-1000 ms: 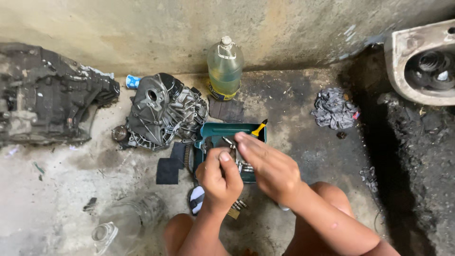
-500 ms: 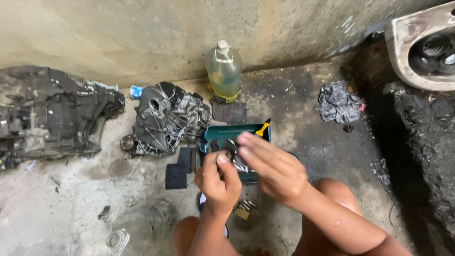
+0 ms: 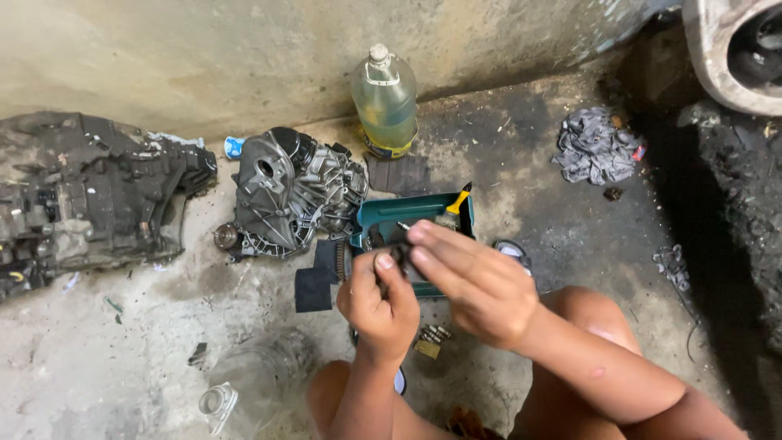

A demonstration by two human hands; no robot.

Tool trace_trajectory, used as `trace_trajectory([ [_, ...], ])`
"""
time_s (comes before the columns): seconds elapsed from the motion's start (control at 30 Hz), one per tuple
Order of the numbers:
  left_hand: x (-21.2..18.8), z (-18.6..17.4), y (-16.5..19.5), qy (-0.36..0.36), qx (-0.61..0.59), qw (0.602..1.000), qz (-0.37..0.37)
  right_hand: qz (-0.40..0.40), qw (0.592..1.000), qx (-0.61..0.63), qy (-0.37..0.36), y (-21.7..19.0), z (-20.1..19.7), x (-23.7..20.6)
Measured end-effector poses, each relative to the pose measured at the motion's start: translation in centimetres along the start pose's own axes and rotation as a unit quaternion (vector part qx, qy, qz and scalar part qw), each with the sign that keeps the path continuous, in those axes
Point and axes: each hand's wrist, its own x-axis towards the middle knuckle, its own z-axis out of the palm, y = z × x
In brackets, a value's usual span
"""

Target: The person sits on the floor and scrubs spark plugs with a small abrasive pad, then places them into a green tray. The person repeats this process for several spark plugs.

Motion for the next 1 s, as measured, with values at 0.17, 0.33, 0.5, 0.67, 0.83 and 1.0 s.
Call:
trace_trajectory([
  [0.17,0.0,-0.1,0.0,-0.009,-0.014,1.000,-0.011,0.076,0.996,-0.034,0.017,0.2,0.3,0.1],
  [0.33,-0.8,-0.2,0.6,-0.009,-0.088,0.995,-0.039,0.065,0.997,-0.027,-0.027,0.4,0.3,-0.5],
  [0.5,-1.4,0.1,0.6,-0.007,-0.226,0.964,-0.139,0.020,0.999,-0.030,0.016,0.4,0.2,-0.7],
  [0.67,-1.3,0.5,0.5,0.011,-0.319,0.918,-0.233,0.076,0.995,-0.055,0.020,0.5,0.7,-0.7],
  [0.83,-1.2,0.9,0.5,0.026,-0.326,0.923,-0.201,0.043,0.999,-0.011,-0.007,0.5,0.7,-0.5],
  [1.0,-1.6,1.2,0.2,0.049,-0.258,0.949,-0.178,0.024,1.000,0.011,0.016,0.4,0.3,-0.4],
])
